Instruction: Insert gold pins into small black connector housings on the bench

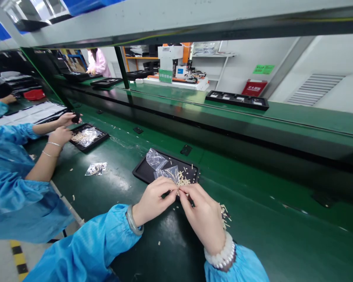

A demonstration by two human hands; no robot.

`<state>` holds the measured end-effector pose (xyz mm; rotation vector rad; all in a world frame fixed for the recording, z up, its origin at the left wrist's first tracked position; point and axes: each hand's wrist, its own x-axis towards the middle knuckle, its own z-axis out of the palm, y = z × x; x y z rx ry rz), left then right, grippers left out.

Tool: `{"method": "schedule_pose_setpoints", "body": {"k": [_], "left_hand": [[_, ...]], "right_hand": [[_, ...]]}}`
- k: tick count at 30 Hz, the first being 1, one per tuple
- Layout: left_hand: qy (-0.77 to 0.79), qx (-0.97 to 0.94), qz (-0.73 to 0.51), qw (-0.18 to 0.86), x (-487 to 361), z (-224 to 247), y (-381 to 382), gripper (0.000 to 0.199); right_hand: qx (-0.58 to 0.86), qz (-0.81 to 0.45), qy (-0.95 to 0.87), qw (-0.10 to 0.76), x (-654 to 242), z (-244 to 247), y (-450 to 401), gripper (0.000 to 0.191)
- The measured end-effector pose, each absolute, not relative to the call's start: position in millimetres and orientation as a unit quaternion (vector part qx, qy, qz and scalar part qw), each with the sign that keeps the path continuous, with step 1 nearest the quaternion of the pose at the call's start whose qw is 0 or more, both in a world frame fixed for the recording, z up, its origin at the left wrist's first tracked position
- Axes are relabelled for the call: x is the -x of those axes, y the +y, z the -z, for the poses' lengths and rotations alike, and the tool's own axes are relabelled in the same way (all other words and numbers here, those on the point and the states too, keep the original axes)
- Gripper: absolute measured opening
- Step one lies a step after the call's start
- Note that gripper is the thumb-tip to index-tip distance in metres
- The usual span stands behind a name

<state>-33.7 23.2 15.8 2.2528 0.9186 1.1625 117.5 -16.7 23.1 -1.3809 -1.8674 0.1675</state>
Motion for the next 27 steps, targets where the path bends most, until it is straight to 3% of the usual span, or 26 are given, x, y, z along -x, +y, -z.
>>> {"method": "schedule_pose_setpoints", "body": {"k": [4,7,17,23,27], "left_hand": [[0.310,-0.857,-0.394,0.120,35.3,-12.6,25.3,0.021],[0.305,-0.860,-0.394,0.108,34.5,-9.6,25.3,0.021],[0.383,-0.730,-0.442,0.355,32.7,-13.7,24.0,0.013],[0.432,-0.665,-0.415,0.446,32.8,-4.0,34.7,0.018],[0.433,-0.657,-0.411,0.461,31.2,0.8,36.4,0.019]], "right_hand": [[0.531,-0.008,-0.759,0.378,-120.2,-22.5,-15.5,0.011],[0.528,0.011,-0.760,0.379,-118.2,-22.6,-15.9,0.011],[0.610,-0.112,-0.641,0.451,-124.3,-18.5,-6.1,0.014],[0.679,-0.023,-0.676,0.285,-132.4,-4.3,4.4,0.013],[0.625,-0.013,-0.733,0.270,-129.7,4.6,7.0,0.022]]}}
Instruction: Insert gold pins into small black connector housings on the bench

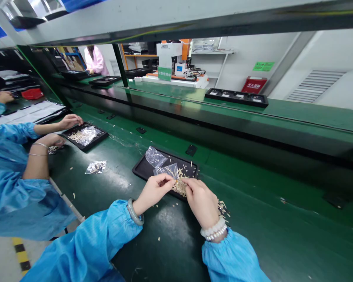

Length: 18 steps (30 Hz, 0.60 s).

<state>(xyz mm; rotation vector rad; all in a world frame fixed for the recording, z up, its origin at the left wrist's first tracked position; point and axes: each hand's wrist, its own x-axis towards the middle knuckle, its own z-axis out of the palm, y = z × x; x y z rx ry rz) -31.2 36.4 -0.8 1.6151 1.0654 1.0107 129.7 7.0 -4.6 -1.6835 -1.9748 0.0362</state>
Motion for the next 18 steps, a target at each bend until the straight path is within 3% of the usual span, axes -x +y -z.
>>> {"method": "schedule_pose_setpoints", "body": {"k": [10,18], "left_hand": [[0.450,-0.622,-0.426,0.479,29.2,4.4,37.4,0.019],[0.381,-0.690,-0.411,0.459,29.8,2.5,32.7,0.018]], "right_hand": [[0.567,-0.068,-0.710,0.412,-122.5,-9.4,-0.6,0.017],[0.545,0.017,-0.748,0.377,-116.7,-12.0,-9.6,0.013]]}}
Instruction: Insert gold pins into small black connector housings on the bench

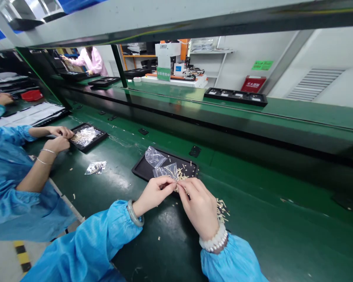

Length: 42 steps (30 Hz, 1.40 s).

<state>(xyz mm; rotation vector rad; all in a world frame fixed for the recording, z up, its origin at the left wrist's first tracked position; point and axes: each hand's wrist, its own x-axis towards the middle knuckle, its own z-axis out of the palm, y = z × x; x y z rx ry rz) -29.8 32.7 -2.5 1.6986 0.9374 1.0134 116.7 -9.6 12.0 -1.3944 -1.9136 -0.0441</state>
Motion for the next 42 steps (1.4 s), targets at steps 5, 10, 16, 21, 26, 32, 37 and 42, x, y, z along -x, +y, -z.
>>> {"method": "schedule_pose_setpoints", "body": {"k": [5,10,16,21,26,32,37,42], "left_hand": [[0.384,-0.717,-0.405,0.418,32.0,-1.5,32.2,0.018],[0.362,-0.762,-0.415,0.340,33.4,-3.9,31.0,0.017],[0.357,-0.773,-0.440,0.286,30.8,-6.6,24.0,0.015],[0.394,-0.728,-0.436,0.354,29.9,-7.9,25.2,0.014],[0.401,-0.702,-0.420,0.412,30.7,0.1,33.3,0.014],[0.389,-0.711,-0.397,0.431,29.7,2.8,32.5,0.017],[0.386,-0.723,-0.394,0.416,30.4,-1.2,30.9,0.017],[0.380,-0.748,-0.380,0.388,30.5,-4.1,31.9,0.017]], "right_hand": [[0.542,0.020,-0.752,0.374,-118.8,-12.4,-9.4,0.014],[0.539,0.054,-0.760,0.359,-117.5,-13.0,-12.0,0.014],[0.548,0.001,-0.715,0.434,-106.7,-12.4,-15.2,0.011],[0.577,-0.174,-0.593,0.534,-107.6,-11.4,-9.6,0.011],[0.657,-0.146,-0.581,0.459,-125.6,-6.0,-0.7,0.021],[0.637,-0.195,-0.641,0.381,-130.0,2.3,5.0,0.026],[0.581,-0.436,-0.543,0.421,-124.5,-11.5,0.6,0.026],[0.565,-0.512,-0.472,0.442,-120.8,-18.3,-3.3,0.023]]}}
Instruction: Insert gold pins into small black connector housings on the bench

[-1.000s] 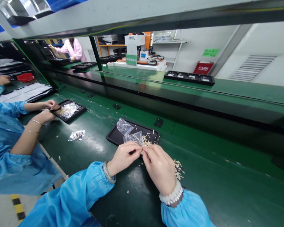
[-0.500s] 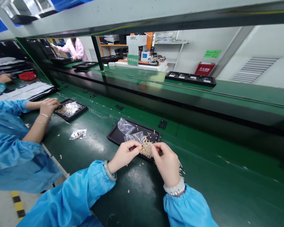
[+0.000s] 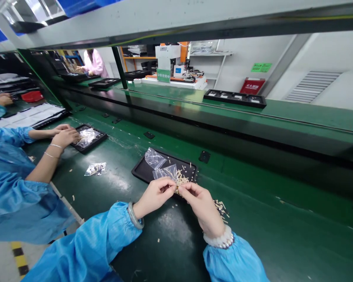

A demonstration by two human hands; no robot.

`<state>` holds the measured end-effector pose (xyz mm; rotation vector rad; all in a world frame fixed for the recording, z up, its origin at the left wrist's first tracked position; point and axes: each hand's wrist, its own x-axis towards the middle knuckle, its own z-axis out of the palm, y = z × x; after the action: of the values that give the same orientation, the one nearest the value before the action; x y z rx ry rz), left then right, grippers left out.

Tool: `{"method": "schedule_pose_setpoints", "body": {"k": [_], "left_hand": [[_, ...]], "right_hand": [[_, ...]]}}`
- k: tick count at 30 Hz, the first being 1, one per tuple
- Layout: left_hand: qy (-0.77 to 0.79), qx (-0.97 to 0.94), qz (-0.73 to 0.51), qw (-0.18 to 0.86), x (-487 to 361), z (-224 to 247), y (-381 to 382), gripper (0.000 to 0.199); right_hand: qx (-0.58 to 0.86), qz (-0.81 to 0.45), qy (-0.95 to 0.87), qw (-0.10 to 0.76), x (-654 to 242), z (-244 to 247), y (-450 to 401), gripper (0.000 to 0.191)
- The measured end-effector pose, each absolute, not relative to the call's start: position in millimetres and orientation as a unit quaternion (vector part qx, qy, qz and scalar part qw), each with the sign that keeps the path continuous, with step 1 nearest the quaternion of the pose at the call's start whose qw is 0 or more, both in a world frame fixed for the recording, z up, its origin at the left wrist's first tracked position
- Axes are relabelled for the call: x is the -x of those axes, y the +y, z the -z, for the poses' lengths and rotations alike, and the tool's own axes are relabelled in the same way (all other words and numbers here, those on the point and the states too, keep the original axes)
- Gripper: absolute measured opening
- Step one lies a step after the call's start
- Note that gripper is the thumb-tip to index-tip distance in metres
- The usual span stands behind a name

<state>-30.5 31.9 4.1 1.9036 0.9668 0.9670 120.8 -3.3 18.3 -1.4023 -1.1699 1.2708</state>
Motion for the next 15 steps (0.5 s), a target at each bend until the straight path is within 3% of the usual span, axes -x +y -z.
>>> {"method": "schedule_pose_setpoints", "body": {"k": [8,15], "left_hand": [[0.386,-0.804,-0.319,0.321,49.7,-25.7,46.6,0.021],[0.512,-0.838,-0.107,0.157,95.3,-42.3,173.9,0.028]], "right_hand": [[0.588,-0.482,-0.444,0.474,-137.4,-21.0,-19.8,0.027],[0.646,-0.421,-0.465,0.435,-188.9,3.0,-73.0,0.024]]}}
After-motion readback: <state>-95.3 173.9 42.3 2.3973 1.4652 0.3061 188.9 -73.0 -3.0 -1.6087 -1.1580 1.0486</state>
